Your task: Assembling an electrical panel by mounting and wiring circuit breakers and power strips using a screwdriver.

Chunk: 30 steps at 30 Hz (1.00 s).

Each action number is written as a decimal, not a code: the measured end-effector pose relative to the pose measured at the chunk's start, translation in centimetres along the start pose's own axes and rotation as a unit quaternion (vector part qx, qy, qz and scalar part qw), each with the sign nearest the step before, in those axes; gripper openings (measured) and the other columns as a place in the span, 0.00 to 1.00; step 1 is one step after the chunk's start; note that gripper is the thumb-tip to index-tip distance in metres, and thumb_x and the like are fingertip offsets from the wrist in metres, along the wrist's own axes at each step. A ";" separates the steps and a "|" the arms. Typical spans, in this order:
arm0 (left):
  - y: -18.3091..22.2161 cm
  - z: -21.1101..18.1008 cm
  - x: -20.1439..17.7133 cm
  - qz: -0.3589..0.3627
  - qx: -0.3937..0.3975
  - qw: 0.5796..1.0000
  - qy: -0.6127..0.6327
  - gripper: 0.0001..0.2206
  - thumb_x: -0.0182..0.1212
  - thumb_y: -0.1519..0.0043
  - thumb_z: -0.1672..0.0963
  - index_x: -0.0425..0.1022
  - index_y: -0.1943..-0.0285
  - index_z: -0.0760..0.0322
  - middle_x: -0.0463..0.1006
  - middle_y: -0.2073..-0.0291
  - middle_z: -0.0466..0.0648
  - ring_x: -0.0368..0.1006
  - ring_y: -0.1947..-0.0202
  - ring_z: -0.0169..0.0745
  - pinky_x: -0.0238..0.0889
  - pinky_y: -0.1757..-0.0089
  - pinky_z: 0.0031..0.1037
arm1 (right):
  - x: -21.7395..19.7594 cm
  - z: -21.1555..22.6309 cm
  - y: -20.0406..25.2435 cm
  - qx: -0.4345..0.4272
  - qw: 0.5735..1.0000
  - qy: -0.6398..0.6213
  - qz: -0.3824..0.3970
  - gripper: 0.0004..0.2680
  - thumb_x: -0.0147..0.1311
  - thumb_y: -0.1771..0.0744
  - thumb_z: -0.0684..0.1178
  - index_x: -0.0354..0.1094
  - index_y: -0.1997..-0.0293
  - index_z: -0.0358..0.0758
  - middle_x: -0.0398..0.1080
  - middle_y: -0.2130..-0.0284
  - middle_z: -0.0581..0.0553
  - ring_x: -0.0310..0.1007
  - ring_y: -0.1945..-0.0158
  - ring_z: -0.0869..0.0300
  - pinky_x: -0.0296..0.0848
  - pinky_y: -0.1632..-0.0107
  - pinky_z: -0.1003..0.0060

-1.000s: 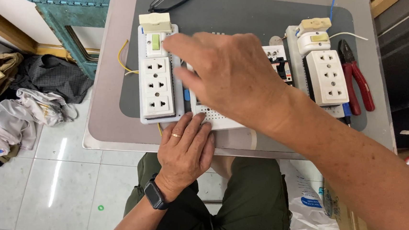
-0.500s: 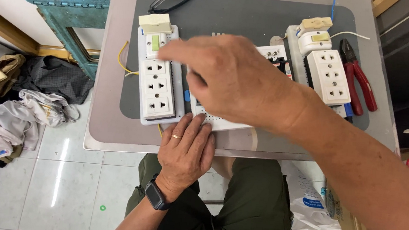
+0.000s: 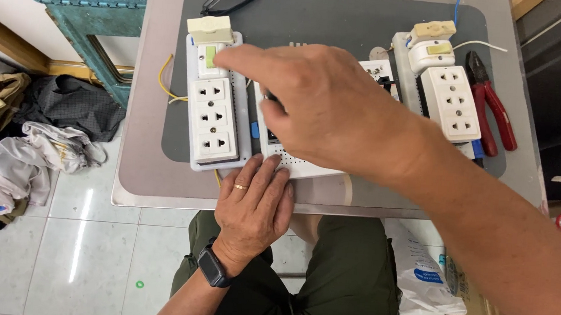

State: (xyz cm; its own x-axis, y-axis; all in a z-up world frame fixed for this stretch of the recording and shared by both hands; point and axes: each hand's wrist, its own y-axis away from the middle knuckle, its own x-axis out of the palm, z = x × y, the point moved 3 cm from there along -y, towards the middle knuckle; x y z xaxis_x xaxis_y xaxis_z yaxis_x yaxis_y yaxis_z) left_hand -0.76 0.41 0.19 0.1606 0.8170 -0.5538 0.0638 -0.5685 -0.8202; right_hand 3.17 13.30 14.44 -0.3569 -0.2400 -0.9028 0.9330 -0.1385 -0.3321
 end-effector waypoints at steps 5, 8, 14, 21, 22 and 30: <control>0.2 0.0 0.1 0.003 -0.002 1.000 -0.007 0.07 0.55 0.38 0.58 0.76 0.57 0.65 0.78 0.55 0.53 0.76 0.56 0.54 0.64 0.61 0.34 | 0.4 0.3 -0.3 -0.029 0.997 -0.045 0.051 0.18 0.44 0.37 0.34 0.60 0.39 0.37 0.74 0.59 0.42 0.70 0.69 0.42 0.64 0.68 0.49; 0.1 0.0 0.0 0.002 -0.002 1.000 -0.002 0.07 0.54 0.38 0.57 0.76 0.56 0.66 0.79 0.55 0.53 0.76 0.56 0.54 0.64 0.60 0.34 | 1.3 0.1 0.0 -0.055 0.990 0.118 -0.050 0.08 0.53 0.37 0.34 0.62 0.60 0.40 0.50 0.89 0.52 0.52 0.85 0.58 0.49 0.83 0.61; 0.2 0.1 0.1 -0.001 -0.003 1.000 -0.007 0.08 0.54 0.37 0.57 0.76 0.57 0.65 0.79 0.55 0.53 0.76 0.56 0.53 0.64 0.61 0.34 | 0.5 -0.1 0.3 -0.006 1.000 -0.013 0.027 0.20 0.47 0.37 0.35 0.60 0.38 0.40 0.73 0.65 0.42 0.68 0.70 0.47 0.64 0.69 0.53; 0.3 0.1 0.1 -0.006 -0.002 1.000 -0.007 0.07 0.55 0.38 0.57 0.77 0.57 0.65 0.79 0.56 0.54 0.76 0.56 0.54 0.65 0.61 0.35 | 0.5 0.2 0.3 -0.032 0.998 0.044 -0.014 0.19 0.55 0.37 0.38 0.61 0.39 0.39 0.69 0.74 0.47 0.65 0.78 0.51 0.61 0.77 0.55; 0.2 0.1 0.2 -0.005 0.000 1.000 -0.004 0.07 0.55 0.37 0.57 0.77 0.57 0.65 0.79 0.55 0.54 0.77 0.56 0.54 0.66 0.60 0.35 | 0.3 0.4 0.4 -0.059 0.998 0.004 0.015 0.19 0.50 0.36 0.32 0.62 0.38 0.36 0.65 0.79 0.47 0.61 0.80 0.56 0.59 0.78 0.60; 0.0 0.0 0.0 -0.006 0.001 1.000 -0.009 0.07 0.54 0.37 0.57 0.76 0.58 0.65 0.79 0.57 0.53 0.77 0.57 0.54 0.65 0.61 0.34 | 0.1 0.7 0.5 -0.048 0.998 0.031 0.015 0.19 0.54 0.36 0.39 0.59 0.37 0.37 0.72 0.62 0.41 0.71 0.71 0.51 0.66 0.75 0.56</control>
State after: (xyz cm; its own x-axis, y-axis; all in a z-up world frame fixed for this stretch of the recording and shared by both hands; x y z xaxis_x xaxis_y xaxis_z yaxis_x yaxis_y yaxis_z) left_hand -0.79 0.39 0.21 0.1413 0.8260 -0.5456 0.0647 -0.5577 -0.8275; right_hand 3.59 12.57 14.33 -0.3286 -0.1819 -0.9268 0.9442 -0.0396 -0.3270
